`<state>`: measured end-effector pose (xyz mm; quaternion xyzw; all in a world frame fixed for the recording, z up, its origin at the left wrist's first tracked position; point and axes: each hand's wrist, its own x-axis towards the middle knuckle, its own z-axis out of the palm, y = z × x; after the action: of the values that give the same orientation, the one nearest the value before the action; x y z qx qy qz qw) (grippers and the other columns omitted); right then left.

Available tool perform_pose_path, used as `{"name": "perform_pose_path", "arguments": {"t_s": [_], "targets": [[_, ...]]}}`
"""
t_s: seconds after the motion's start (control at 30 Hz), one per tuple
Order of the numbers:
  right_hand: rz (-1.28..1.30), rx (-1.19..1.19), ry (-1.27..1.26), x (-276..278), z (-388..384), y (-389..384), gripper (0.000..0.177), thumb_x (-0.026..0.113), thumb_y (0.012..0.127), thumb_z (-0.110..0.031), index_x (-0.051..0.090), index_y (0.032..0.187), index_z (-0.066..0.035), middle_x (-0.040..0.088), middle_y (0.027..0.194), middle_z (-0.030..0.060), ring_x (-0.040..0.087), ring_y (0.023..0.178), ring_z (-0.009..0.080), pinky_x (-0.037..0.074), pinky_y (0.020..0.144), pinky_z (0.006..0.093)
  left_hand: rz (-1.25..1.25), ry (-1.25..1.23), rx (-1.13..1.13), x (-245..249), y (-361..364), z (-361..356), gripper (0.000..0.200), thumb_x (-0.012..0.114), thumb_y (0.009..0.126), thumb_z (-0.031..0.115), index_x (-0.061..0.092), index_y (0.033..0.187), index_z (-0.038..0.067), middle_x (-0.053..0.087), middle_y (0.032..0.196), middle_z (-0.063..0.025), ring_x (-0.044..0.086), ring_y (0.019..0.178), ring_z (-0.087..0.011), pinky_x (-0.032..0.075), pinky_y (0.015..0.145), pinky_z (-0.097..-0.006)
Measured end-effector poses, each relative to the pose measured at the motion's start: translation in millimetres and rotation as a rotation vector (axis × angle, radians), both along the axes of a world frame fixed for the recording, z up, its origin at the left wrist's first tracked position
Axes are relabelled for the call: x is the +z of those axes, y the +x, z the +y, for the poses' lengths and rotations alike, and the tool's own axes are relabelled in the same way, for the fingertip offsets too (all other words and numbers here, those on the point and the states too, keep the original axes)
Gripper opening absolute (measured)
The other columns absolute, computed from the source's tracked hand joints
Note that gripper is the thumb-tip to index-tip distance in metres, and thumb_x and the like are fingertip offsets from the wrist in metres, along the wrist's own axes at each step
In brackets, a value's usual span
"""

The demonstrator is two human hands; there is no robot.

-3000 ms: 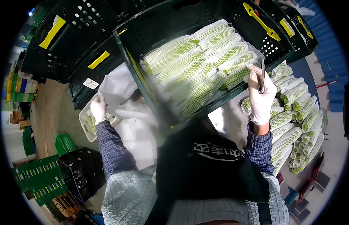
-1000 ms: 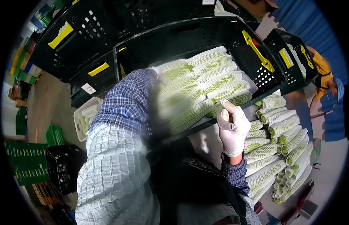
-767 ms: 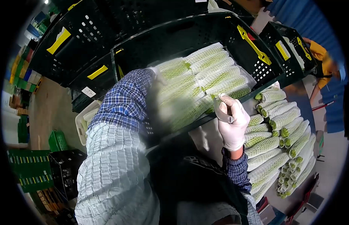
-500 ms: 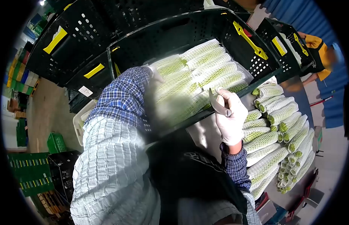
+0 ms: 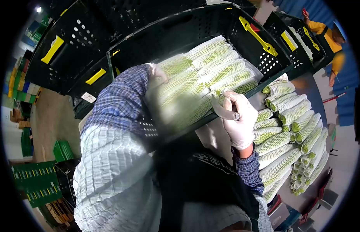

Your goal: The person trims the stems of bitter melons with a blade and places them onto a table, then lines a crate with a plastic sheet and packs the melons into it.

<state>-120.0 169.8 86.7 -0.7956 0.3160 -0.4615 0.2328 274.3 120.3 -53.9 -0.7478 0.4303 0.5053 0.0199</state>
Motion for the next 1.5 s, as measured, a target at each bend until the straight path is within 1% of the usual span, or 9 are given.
{"name": "perform_pose_path", "arguments": {"t_s": [0.23,0.3,0.43,0.57,0.83,0.87,1.1,1.3,1.5], "targets": [[-0.034,0.054,0.093,1.4,1.2,-10.4,0.015,0.066,0.087,-0.001,0.070,0.101,-0.001,0.071,0.083,0.0096,0.064,0.066,0.0136,0.051,0.066,0.0250,-0.014,-0.234,-0.030,123.0,-17.0,-2.4,0.069,0.083,0.069,0.032,0.064,0.129,0.004,0.053,0.143,-0.0180,0.049,0.132,-0.0291,0.042,0.107,-0.0364],[-0.072,0.129,0.177,6.3,-5.4,-18.3,0.016,0.065,0.088,-0.002,0.070,0.103,-0.001,0.071,0.081,0.0077,0.062,0.065,0.0106,0.051,0.066,0.0240,0.487,-0.489,-0.070,155.1,-45.9,13.3,0.055,0.082,0.072,0.018,0.066,0.122,0.001,0.069,0.112,-0.0096,0.062,0.104,-0.0170,0.050,0.091,-0.0318],[-0.307,0.168,0.434,23.1,-20.0,-28.2,0.025,0.058,0.096,-0.008,0.069,0.117,-0.001,0.068,0.083,-0.0020,0.049,0.060,0.0010,0.038,0.053,0.0177,0.899,-0.673,0.189,177.5,-103.5,39.3,0.071,0.074,0.074,0.003,0.049,0.140,0.000,0.064,0.120,-0.0146,0.063,0.110,-0.0267,0.051,0.098,-0.0407],[-0.520,0.163,0.563,99.7,-16.5,-41.6,0.034,0.057,0.098,-0.014,0.061,0.129,0.001,0.072,0.104,0.0076,0.041,0.051,-0.0023,0.033,0.046,0.0150,1.460,-0.293,0.017,200.6,-150.4,46.8,0.086,0.076,0.064,0.004,0.042,0.142,-0.004,0.059,0.128,-0.0198,0.062,0.110,-0.0356,0.053,0.096,-0.0484],[-0.728,0.318,0.258,135.9,-30.1,-24.4,0.051,0.071,0.093,-0.028,0.057,0.136,-0.003,0.068,0.124,0.0086,0.038,0.049,-0.0014,0.033,0.045,0.0161,1.571,-0.202,-0.311,198.5,-183.5,36.5,0.082,0.086,0.062,0.015,0.049,0.134,-0.001,0.065,0.111,-0.0165,0.066,0.098,-0.0287,0.054,0.089,-0.0417],[-0.709,0.279,0.249,140.2,-27.0,-22.5,0.052,0.078,0.088,-0.020,0.060,0.134,-0.004,0.071,0.110,-0.0029,0.039,0.056,-0.0042,0.034,0.052,0.0131,1.582,-0.206,-0.278,201.9,-186.5,43.3,0.082,0.086,0.062,0.015,0.049,0.134,-0.001,0.065,0.112,-0.0166,0.066,0.098,-0.0287,0.054,0.088,-0.0417],[-0.409,0.008,-0.258,119.4,-22.1,1.9,0.052,0.078,0.079,0.001,0.062,0.128,-0.002,0.067,0.121,0.0125,0.063,0.113,0.0195,0.048,0.098,0.0319,1.371,-0.438,-0.111,209.5,-180.5,56.4,0.089,0.083,0.064,0.011,0.041,0.142,0.002,0.060,0.123,-0.0147,0.064,0.107,-0.0292,0.055,0.094,-0.0438],[-0.002,-0.053,-0.788,110.9,3.7,15.4,0.046,0.071,0.071,-0.018,0.069,0.117,-0.011,0.064,0.082,0.0035,0.060,0.058,0.0168,0.046,0.049,0.0294,1.310,-0.442,-0.111,216.2,-190.0,56.1,0.070,0.077,0.077,0.008,0.045,0.140,0.001,0.061,0.125,-0.0144,0.063,0.111,-0.0248,0.055,0.094,-0.0410],[0.281,0.149,-0.695,104.1,34.0,42.4,0.034,0.062,0.085,-0.013,0.067,0.119,-0.011,0.065,0.083,0.0043,0.064,0.061,0.0168,0.052,0.052,0.0285,1.548,-0.434,0.052,208.6,-173.3,64.7,0.065,0.077,0.081,0.012,0.048,0.138,0.000,0.062,0.125,-0.0140,0.063,0.110,-0.0227,0.055,0.095,-0.0376]]}}
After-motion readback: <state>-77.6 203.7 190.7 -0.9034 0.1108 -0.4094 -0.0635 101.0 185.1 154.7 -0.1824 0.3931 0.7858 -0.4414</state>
